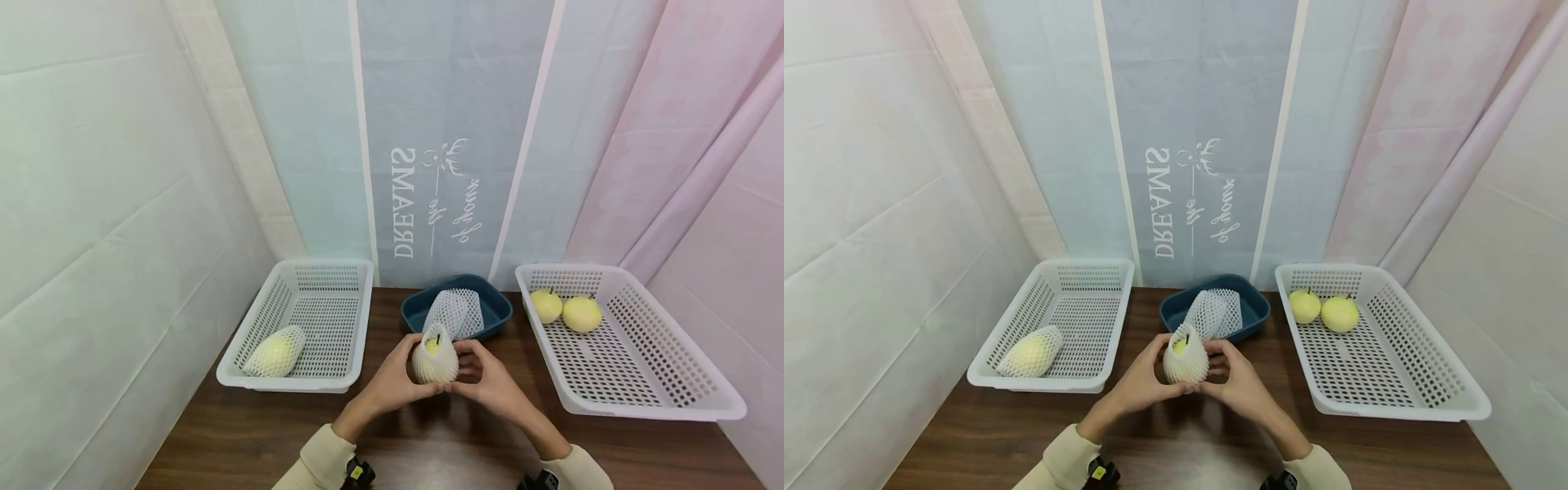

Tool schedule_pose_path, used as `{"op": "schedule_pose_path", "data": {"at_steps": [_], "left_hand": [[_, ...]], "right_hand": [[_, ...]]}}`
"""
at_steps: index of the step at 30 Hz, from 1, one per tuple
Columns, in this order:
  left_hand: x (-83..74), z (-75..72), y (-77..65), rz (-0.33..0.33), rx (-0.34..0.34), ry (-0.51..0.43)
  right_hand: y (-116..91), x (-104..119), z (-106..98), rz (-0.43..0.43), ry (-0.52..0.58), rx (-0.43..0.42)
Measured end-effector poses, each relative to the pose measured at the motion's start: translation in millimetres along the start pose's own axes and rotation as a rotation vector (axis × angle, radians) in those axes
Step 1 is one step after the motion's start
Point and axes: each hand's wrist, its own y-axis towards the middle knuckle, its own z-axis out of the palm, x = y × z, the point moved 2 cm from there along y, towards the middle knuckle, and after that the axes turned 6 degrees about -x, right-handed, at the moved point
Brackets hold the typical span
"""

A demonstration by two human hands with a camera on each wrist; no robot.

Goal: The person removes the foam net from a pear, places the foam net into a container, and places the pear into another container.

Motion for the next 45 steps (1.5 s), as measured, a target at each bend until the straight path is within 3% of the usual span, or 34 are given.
{"op": "schedule_pose_path", "data": {"at_steps": [12,21,30,45], "left_hand": [[11.5,6.6,-7.9,-0.008,0.043,0.033],[22.8,11.8,-11.8,-0.035,0.072,0.053],[32.3,13.9,-14.2,-0.048,0.099,0.072],[40.0,16.2,-14.1,-0.055,0.142,0.098]], "right_hand": [[-4.7,-17.6,3.6,0.022,-0.007,0.065],[-7.4,-25.8,9.1,-0.022,-0.016,0.098],[-8.3,-33.3,14.8,0.01,0.01,0.142],[-9.9,-37.7,17.3,0.009,-0.024,0.145]]}}
